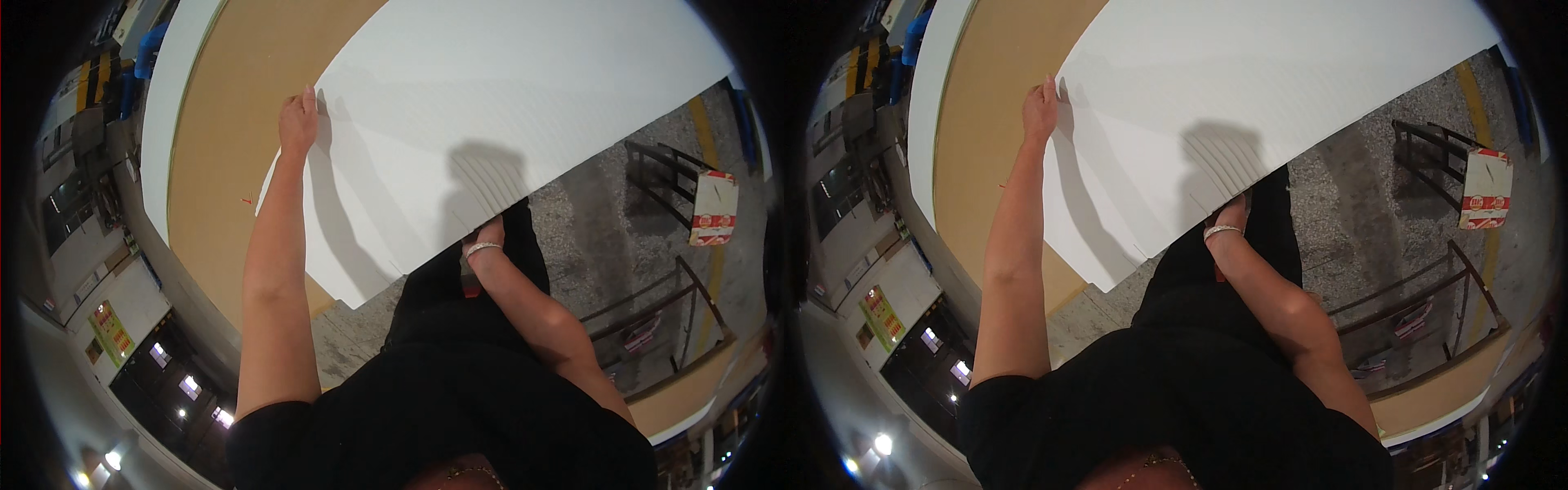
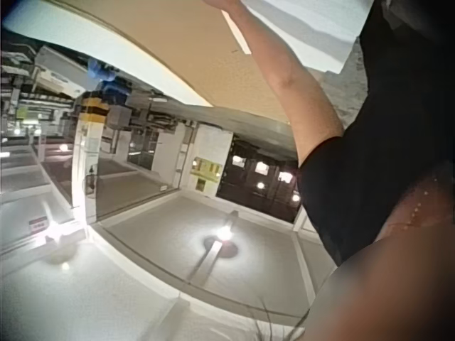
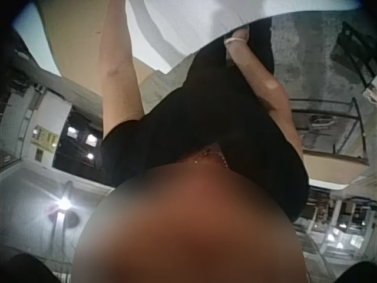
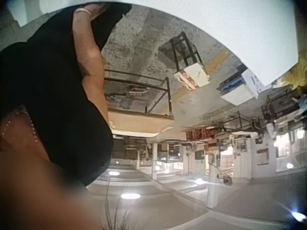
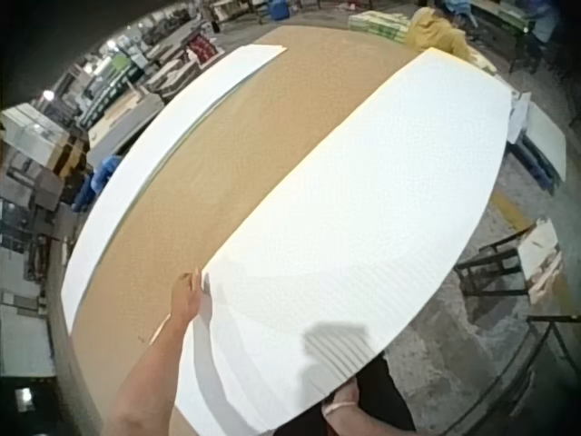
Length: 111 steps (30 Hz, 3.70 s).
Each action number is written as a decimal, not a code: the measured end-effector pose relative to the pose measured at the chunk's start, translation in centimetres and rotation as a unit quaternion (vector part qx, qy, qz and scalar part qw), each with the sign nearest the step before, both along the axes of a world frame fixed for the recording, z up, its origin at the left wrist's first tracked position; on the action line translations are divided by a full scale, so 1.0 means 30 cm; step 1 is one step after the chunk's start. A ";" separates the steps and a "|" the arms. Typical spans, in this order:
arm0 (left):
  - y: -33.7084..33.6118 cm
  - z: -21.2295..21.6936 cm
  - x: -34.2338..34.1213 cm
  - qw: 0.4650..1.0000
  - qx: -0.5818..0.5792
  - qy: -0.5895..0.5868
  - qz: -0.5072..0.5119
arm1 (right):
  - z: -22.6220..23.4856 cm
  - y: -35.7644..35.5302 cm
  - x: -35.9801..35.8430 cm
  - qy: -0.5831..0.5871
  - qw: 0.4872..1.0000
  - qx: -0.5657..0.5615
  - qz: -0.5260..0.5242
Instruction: Manually flipping through and aligning a large stack of white paper sheets on a large table.
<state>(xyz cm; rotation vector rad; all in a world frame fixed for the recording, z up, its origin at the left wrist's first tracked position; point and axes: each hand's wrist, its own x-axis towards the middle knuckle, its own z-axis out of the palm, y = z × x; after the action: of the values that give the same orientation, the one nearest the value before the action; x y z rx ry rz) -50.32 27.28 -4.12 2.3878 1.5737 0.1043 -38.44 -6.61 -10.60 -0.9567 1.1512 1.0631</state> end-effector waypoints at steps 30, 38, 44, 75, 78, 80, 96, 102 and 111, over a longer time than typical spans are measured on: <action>-0.033 -0.036 0.006 0.992 0.055 -0.049 -0.101 | -0.015 -0.009 -0.030 -0.072 0.996 0.023 -0.054; -0.123 0.037 -0.111 0.993 0.072 -0.004 -0.089 | 0.282 -0.118 0.169 -0.780 0.496 -0.043 0.380; -0.484 0.153 -0.283 0.992 -0.077 0.099 0.026 | 0.316 -0.020 0.183 -0.789 0.359 0.024 0.499; -0.778 0.020 -0.537 0.964 -0.189 0.100 0.158 | 0.239 0.100 0.226 -0.603 0.427 -0.078 0.669; -0.779 0.019 -0.471 0.951 -0.216 0.120 0.187 | 0.223 0.069 0.258 -0.620 0.418 -0.059 0.662; -0.750 0.076 -0.421 0.940 -0.242 0.125 0.208 | 0.206 0.070 0.282 -0.630 0.410 -0.055 0.657; -0.262 0.059 -0.291 0.995 -0.051 -0.083 -0.004 | 0.156 -0.148 0.397 -0.601 0.698 -0.138 0.365; -0.083 0.059 0.214 0.986 -0.067 -0.110 -0.103 | 0.002 -0.149 0.494 -0.231 0.946 -0.216 0.074; 0.181 -0.022 0.696 0.990 -0.062 -0.032 -0.119 | -0.093 0.134 0.549 -0.103 0.983 -0.069 -0.134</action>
<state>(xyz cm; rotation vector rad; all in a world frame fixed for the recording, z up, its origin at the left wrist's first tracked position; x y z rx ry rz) -29.43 32.72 -4.78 2.4269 1.2181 0.0315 -21.96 -2.58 -13.38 -0.9628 1.1544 0.6595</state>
